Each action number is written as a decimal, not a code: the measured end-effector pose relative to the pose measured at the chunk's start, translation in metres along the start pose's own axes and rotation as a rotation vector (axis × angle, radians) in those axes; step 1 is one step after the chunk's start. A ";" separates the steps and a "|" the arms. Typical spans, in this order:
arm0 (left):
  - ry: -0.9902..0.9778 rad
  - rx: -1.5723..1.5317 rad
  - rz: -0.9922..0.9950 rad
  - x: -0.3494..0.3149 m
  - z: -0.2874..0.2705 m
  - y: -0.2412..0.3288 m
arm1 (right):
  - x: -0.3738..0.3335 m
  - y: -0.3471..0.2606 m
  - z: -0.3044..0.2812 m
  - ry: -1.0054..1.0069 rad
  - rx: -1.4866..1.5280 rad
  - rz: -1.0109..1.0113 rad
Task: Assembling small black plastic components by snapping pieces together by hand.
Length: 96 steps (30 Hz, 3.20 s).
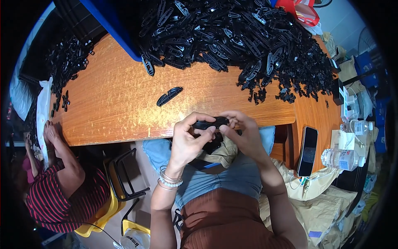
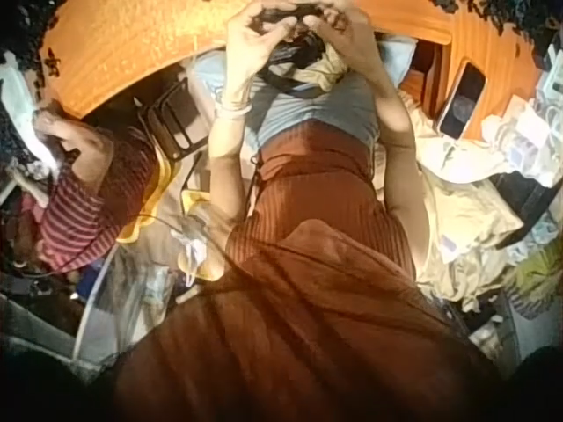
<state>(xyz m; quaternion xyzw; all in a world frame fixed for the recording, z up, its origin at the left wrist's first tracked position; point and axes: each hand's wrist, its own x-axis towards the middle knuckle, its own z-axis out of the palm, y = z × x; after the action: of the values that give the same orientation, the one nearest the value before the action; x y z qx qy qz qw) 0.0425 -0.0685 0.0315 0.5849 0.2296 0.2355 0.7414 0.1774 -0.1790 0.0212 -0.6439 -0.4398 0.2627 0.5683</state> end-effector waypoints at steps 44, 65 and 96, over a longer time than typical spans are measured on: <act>0.029 -0.091 -0.015 0.002 0.005 -0.008 | 0.019 0.005 -0.011 0.033 -0.329 -0.597; 0.792 1.109 0.365 0.132 -0.135 -0.011 | -0.005 0.030 -0.025 -0.120 -0.200 0.004; 0.021 0.010 0.022 0.016 0.001 -0.023 | 0.067 0.038 -0.051 0.085 -0.477 -0.276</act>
<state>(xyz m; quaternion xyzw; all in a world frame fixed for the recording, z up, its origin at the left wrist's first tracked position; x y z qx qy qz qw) 0.0571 -0.0639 0.0087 0.5884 0.2323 0.2487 0.7334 0.2626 -0.1452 0.0067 -0.7040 -0.5483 0.0446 0.4492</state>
